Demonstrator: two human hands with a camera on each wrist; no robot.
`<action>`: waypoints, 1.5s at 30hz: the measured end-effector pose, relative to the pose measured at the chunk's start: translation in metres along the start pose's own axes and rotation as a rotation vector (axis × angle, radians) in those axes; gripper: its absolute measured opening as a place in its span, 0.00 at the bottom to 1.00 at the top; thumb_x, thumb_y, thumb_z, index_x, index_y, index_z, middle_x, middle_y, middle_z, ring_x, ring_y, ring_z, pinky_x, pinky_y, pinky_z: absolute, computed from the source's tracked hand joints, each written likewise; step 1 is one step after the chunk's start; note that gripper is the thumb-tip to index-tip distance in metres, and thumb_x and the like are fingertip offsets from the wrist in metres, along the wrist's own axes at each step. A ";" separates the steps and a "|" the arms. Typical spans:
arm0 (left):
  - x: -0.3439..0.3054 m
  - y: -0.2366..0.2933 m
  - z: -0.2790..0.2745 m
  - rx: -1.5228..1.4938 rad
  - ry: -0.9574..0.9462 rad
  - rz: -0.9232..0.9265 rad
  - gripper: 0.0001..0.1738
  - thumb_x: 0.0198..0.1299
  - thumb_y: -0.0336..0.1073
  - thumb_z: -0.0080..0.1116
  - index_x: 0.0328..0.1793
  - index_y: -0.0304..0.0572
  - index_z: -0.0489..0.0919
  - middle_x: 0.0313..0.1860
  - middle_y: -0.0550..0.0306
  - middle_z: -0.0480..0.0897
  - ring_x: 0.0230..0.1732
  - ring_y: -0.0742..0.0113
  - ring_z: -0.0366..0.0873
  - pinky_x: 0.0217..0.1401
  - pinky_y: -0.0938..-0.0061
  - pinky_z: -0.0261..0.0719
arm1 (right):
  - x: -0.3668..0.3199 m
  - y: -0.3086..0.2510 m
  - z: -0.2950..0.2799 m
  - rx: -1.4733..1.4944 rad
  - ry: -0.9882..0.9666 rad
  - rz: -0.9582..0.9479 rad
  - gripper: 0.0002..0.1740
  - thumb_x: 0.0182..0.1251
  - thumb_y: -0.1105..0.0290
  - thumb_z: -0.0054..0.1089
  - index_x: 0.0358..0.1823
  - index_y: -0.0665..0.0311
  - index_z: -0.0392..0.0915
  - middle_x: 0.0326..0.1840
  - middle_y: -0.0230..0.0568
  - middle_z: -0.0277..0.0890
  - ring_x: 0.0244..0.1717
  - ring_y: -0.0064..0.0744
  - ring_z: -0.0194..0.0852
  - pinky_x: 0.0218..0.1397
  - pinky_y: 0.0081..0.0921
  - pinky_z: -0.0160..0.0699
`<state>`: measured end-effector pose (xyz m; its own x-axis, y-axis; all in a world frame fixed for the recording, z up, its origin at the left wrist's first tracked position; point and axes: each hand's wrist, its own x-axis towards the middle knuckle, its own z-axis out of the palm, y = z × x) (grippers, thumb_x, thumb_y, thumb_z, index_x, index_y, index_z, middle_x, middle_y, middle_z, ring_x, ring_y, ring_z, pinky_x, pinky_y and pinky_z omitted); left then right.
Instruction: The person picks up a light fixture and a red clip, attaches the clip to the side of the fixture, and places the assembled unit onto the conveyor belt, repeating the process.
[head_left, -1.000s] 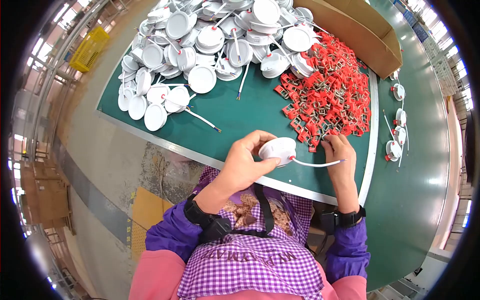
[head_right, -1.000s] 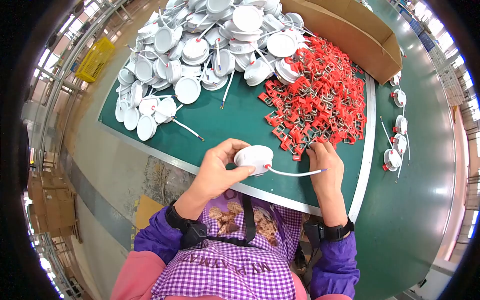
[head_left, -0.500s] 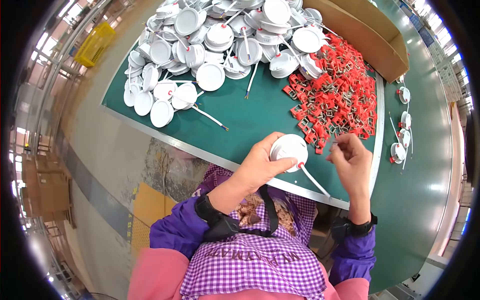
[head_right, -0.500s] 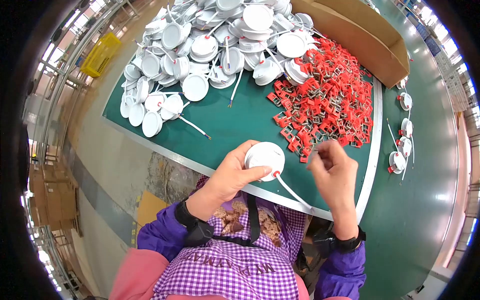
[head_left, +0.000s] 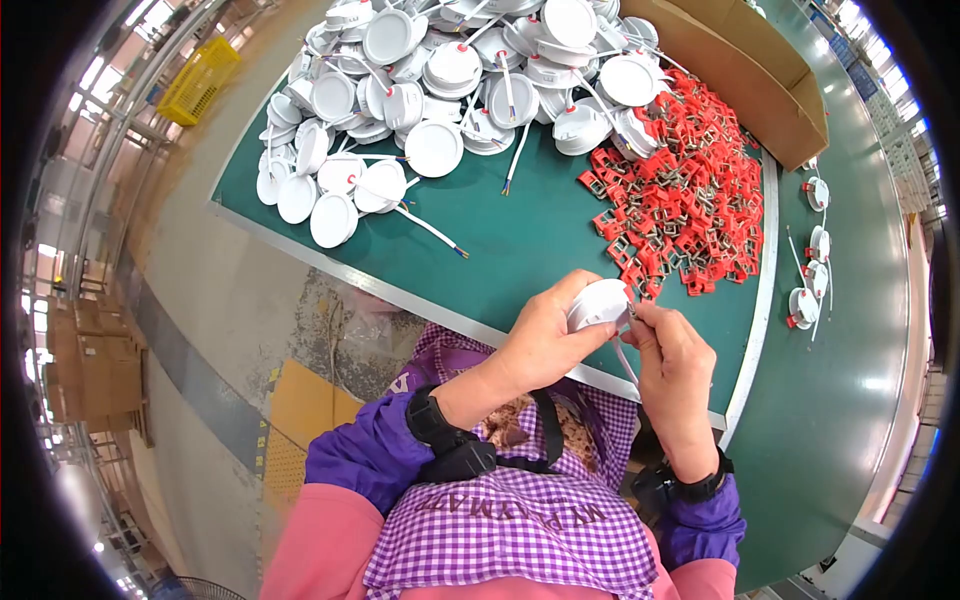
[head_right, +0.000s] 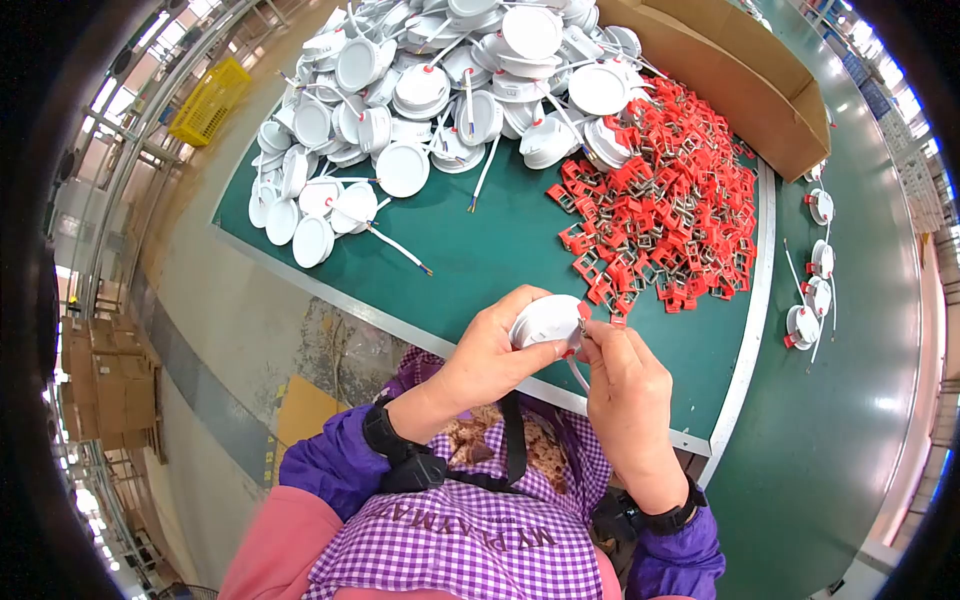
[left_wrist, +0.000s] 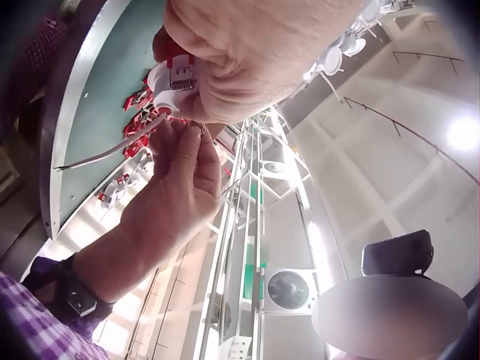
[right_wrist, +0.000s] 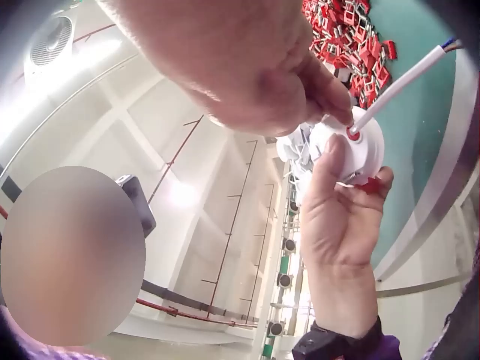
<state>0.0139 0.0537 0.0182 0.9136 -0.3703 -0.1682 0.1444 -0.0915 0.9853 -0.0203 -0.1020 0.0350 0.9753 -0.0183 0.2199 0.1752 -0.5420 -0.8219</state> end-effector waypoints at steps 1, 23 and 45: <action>0.000 0.001 0.000 -0.001 0.002 -0.001 0.15 0.56 0.27 0.60 0.50 0.38 0.73 0.40 0.63 0.78 0.41 0.80 0.74 0.43 0.81 0.75 | 0.000 -0.001 0.000 -0.021 0.006 -0.010 0.08 0.57 0.83 0.56 0.38 0.69 0.75 0.28 0.46 0.75 0.27 0.40 0.78 0.29 0.26 0.75; -0.002 0.016 0.007 -0.056 -0.219 0.035 0.15 0.55 0.29 0.60 0.48 0.37 0.73 0.37 0.58 0.77 0.38 0.73 0.74 0.39 0.74 0.75 | -0.009 0.016 -0.027 0.540 -0.115 0.437 0.23 0.57 0.84 0.55 0.57 0.76 0.67 0.48 0.46 0.74 0.34 0.20 0.75 0.34 0.17 0.78; 0.086 0.003 -0.133 1.399 0.720 0.045 0.37 0.40 0.42 0.73 0.58 0.43 0.69 0.50 0.46 0.72 0.52 0.47 0.72 0.53 0.58 0.70 | -0.041 0.150 -0.136 -0.505 0.519 0.368 0.10 0.63 0.71 0.57 0.44 0.66 0.78 0.37 0.39 0.77 0.35 0.27 0.76 0.37 0.24 0.75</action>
<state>0.1430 0.1446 0.0105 0.9481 0.0672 0.3107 0.0334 -0.9931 0.1127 -0.0522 -0.2964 -0.0256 0.7502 -0.5896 0.2991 -0.3476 -0.7366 -0.5801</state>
